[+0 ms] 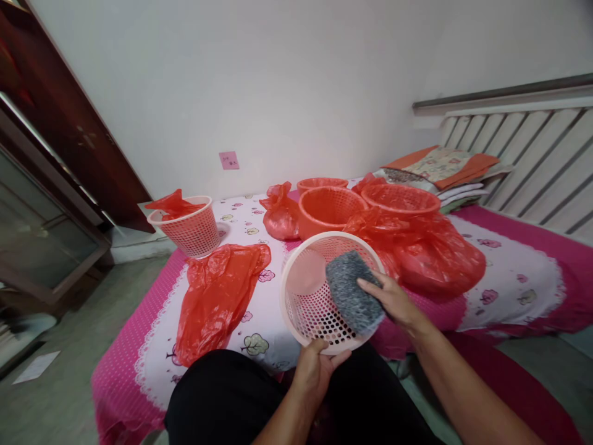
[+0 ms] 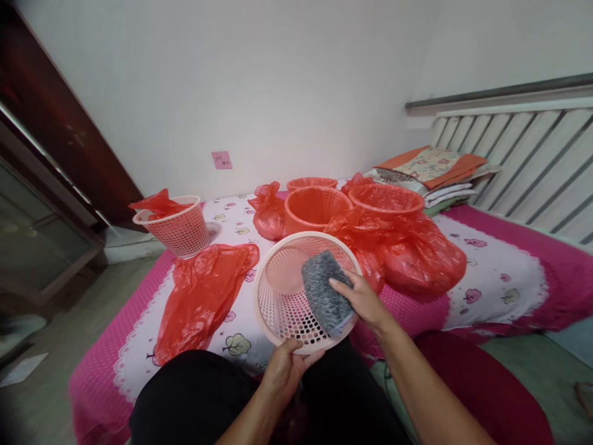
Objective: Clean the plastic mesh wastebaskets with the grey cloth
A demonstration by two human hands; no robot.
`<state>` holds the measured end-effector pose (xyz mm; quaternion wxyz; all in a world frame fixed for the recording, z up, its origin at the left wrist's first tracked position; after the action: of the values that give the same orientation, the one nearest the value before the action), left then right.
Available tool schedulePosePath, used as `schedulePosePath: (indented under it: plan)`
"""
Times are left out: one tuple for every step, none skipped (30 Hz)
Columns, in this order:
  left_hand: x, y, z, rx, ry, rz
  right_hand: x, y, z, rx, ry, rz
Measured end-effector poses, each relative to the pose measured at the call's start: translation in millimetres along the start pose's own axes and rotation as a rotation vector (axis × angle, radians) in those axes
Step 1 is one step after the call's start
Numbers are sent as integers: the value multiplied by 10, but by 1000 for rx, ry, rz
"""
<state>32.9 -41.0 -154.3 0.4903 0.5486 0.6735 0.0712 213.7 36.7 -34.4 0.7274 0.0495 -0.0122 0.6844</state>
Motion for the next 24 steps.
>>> schedulePosePath:
  plan:
    - [-2, 0, -8, -14, 4, -10, 63, 97, 49, -104, -105, 37]
    - [-2, 0, -15, -29, 9, -20, 134, 200, 80, -206, -215, 66]
    - [-1, 2, -21, -43, 14, -26, 212, 309, 84, -299, -310, 92]
    - [0, 5, -26, -53, 15, -28, 293, 425, 60, -386, -387, 121]
    - [0, 7, -30, -58, 16, -29, 377, 541, 12, -483, -448, 145]
    - [0, 9, -32, -57, 14, -31, 464, 656, -65, -615, -481, 165]
    - [0, 11, -32, -53, 10, -33, 551, 763, -167, -791, -484, 177]
    - [-2, 12, -32, -48, 6, -35, 632, 864, -286, -969, -461, 201]
    - [-3, 13, -31, -45, 0, -38, 697, 956, -390, -1048, -440, 222]
    - [-5, 14, -32, -44, -4, -41, 749, 1039, -489, -1102, -419, 243]
    - [-6, 13, -35, -46, -7, -46, 787, 1116, -584, -1141, -399, 269]
    - [-6, 11, -37, -49, -10, -54, 813, 1182, -675, -1170, -378, 298]
    - [-6, 7, -40, -53, -12, -63, 831, 1237, -763, -1204, -354, 329]
    - [-5, 5, -41, -57, -13, -69, 842, 1281, -845, -1238, -331, 363]
    - [-4, 2, -39, -59, -13, -72, 849, 1315, -917, -1267, -311, 393]
    - [-2, 1, -34, -59, -13, -70, 855, 1341, -978, -1292, -294, 420]
    - [-1, 3, -26, -57, -10, -61, 860, 1362, -1027, -1311, -281, 442]
    - [0, 7, -17, -54, -4, -46, 864, 1379, -1066, -1325, -270, 459]
    - [1, 12, -7, -51, 5, -30, 869, 1393, -1095, -1333, -260, 471]
    - [3, 18, 1, -50, 17, -10, 873, 1406, -1119, -1338, -249, 482]
    - [4, 23, 9, -51, 28, 6, 875, 1418, -1140, -1338, -237, 490]
    - [8, 25, 15, -54, 38, 18, 876, 1428, -1160, -1336, -223, 497]
    - [13, 23, 20, -57, 43, 22, 875, 1436, -1179, -1331, -209, 499]
    - [20, 16, 24, -59, 42, 18, 874, 1441, -1199, -1322, -194, 501]
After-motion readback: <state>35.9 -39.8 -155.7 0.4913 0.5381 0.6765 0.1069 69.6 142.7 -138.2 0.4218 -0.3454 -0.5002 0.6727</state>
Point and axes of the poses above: each hand's wrist, its own x-axis towards the middle knuckle, its own y-axis out of the palm, z = x × y, the point moved 5 cm from there along x, towards the middle knuckle, and after that the axes turned 8 degrees about -z, right-handed, at the moved point
